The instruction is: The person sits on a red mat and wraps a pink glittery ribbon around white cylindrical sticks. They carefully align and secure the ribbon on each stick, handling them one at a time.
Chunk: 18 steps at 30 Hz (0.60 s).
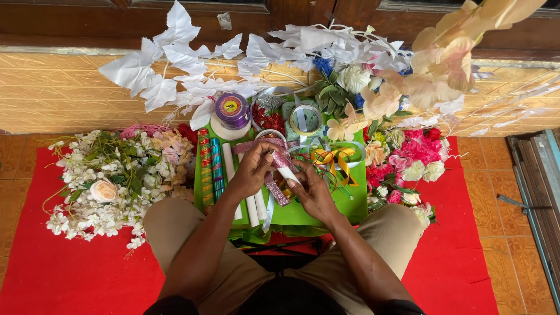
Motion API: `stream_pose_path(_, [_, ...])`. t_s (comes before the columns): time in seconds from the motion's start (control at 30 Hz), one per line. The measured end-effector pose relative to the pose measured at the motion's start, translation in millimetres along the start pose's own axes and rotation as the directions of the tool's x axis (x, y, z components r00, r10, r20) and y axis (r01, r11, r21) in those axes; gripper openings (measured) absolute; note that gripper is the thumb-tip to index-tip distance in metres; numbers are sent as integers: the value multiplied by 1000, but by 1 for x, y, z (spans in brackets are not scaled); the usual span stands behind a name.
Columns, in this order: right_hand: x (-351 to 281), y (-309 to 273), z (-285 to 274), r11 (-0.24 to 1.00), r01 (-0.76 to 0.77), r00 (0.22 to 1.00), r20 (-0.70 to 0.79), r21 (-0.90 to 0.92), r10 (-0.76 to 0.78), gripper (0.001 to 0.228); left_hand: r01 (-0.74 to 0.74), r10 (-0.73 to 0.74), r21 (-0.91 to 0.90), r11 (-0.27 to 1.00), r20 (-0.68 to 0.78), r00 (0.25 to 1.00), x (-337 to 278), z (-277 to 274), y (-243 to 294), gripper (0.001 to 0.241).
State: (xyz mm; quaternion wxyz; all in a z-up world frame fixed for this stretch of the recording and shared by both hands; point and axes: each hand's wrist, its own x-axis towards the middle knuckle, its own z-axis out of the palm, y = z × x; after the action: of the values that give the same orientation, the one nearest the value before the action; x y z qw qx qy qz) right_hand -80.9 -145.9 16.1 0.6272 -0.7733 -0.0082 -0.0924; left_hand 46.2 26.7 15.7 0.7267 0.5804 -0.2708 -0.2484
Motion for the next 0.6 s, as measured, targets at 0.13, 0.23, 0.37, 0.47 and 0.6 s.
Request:
stream_pose_path(0.13, [-3,-21,1,995,-27,995,96,97,18,66,-8,8,-2,1000,27,1000,-1,5,16,36])
stream_pose_path(0.23, [-3,-18,2,992,-38,992,124,118,24,70,-14,13,20,1000,51,999,-1,-1,2,35])
stream_pose_path(0.37, [-3,-15,3,988,63,994,76,139,-74,73,-4,2,42,999,52,999,-2,-10,-18,35])
stream_pose_path(0.47, [-5,-8,7,986,98,995,15,133,-101,73,8,-10,40,999,45,999,-3,-7,-13,35])
stream_pose_path(0.6, [-7,3,9,989,142,986,-89,41,-138,75,11,-12,52,999,23,1000,-1,-6,-18,34])
